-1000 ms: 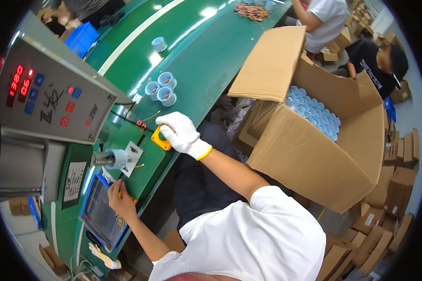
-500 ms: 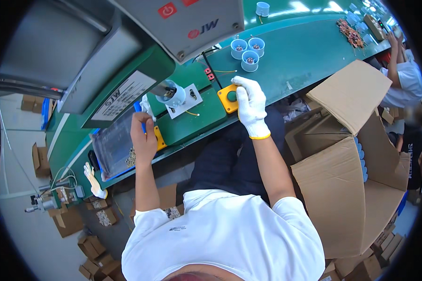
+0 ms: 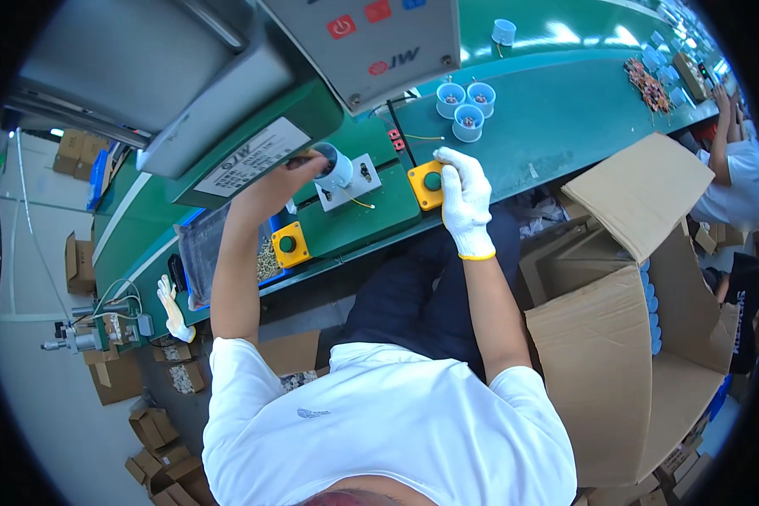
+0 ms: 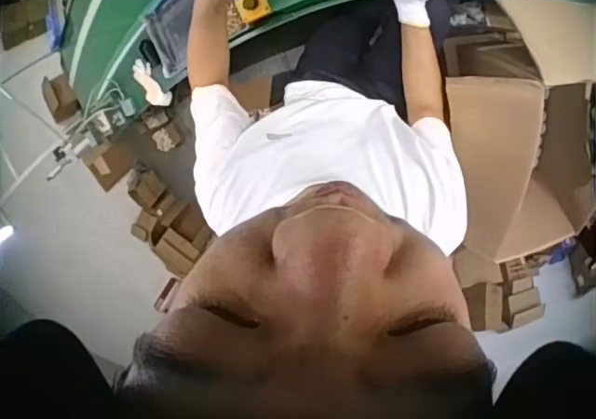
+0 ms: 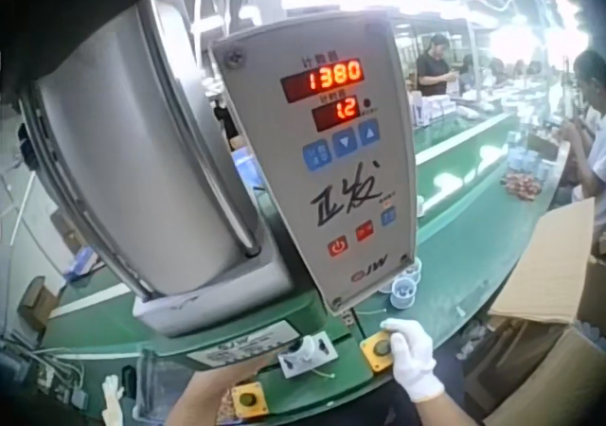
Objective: Placing small components into a fixture and operating a machine on an assembly line.
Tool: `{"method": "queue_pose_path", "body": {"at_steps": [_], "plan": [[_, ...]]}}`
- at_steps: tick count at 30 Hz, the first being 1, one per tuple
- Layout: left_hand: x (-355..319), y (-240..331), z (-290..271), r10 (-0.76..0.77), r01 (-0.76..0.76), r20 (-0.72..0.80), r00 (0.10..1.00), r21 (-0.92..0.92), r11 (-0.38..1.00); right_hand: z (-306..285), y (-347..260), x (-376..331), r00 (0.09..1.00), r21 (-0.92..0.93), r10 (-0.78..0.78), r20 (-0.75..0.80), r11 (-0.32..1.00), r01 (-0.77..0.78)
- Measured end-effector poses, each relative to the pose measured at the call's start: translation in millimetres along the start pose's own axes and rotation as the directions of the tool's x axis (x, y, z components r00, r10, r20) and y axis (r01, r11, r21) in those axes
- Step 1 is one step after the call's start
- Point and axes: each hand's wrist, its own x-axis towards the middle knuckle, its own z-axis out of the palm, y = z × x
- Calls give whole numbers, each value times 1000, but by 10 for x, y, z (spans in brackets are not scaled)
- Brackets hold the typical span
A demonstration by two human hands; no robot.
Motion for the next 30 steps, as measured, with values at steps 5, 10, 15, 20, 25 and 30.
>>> {"method": "queue_pose_path", "body": {"at_steps": [5, 10, 15, 20, 25, 30], "plan": [[21, -374, 110, 176, -177, 57, 983, 6, 984, -1, -47, 19, 998, -117, -7, 65, 993, 15], [-18, -306, 184, 350, -351, -50, 935, -1, 936, -100, 44, -52, 998, -103, 13, 67, 995, -6], [-28, -177, 56, 425, -418, -68, 903, 91, 904, -74, 142, -74, 998, 14, 61, 23, 998, -61], [10, -279, 164, 346, -345, -3, 938, -104, 933, -90, -17, -1, 997, -91, 72, 14, 993, -71], [99, -450, 82, 245, -255, 107, 964, 103, 961, 55, 13, 11, 1000, -55, -6, 1, 998, 6], [223, -385, 129, 103, -113, 87, 991, 115, 987, -145, -105, 34, 998, -220, -66, -6, 973, 63]]}}
